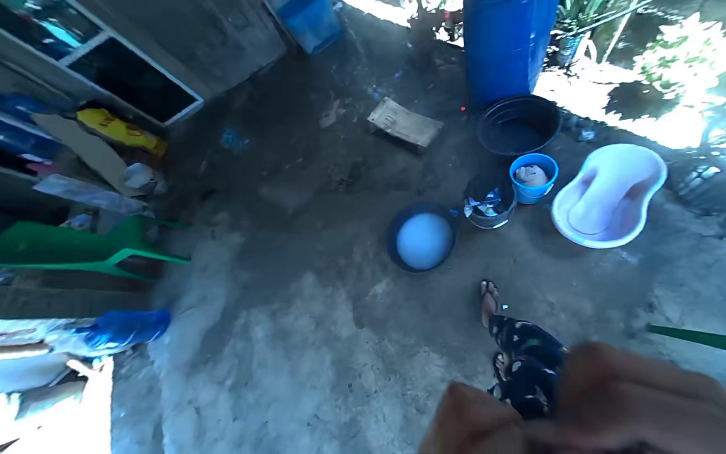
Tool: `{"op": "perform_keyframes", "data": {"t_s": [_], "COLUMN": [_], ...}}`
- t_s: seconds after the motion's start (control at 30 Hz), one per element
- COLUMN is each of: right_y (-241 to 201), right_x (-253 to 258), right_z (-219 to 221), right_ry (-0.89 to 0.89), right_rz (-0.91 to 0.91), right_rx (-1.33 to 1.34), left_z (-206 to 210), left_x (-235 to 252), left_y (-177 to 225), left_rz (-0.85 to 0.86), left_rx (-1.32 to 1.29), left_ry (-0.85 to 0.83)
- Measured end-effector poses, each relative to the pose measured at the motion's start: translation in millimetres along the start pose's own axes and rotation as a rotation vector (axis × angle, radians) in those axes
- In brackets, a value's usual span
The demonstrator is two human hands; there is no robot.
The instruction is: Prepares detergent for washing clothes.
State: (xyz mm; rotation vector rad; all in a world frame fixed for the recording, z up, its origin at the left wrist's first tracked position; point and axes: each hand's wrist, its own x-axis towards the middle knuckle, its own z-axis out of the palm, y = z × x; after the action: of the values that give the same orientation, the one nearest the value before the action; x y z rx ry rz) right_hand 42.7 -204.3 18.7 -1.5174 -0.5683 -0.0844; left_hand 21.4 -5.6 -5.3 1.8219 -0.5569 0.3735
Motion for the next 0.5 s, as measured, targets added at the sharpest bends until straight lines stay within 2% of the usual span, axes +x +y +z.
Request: {"op": "perform_keyframes", "data": {"t_s": [0.1, 0.27, 0.37, 0.5], "right_y": [69, 164, 225, 284], "right_x": [39, 124, 172, 220], "right_z": [-11, -10, 7, 21], "right_ry": [-0.085, -0.134, -0.063, 0.017], "right_rz": [-0.027, -0.124, -0.216, -0.303], "right_rx": [-0.150, -0.089, -0.145, -0.370], "left_z": [3, -13, -23, -26], "left_x": [31, 86, 122, 160], "left_y": [-56, -148, -207, -276], "left_rz": [-0.068, -0.073, -0.216, -0.435], "left_rx": [0.089, 0.253, 0.186, -0.054], "left_ry": [-0.002, 0.031, 0.111, 0.232]}}
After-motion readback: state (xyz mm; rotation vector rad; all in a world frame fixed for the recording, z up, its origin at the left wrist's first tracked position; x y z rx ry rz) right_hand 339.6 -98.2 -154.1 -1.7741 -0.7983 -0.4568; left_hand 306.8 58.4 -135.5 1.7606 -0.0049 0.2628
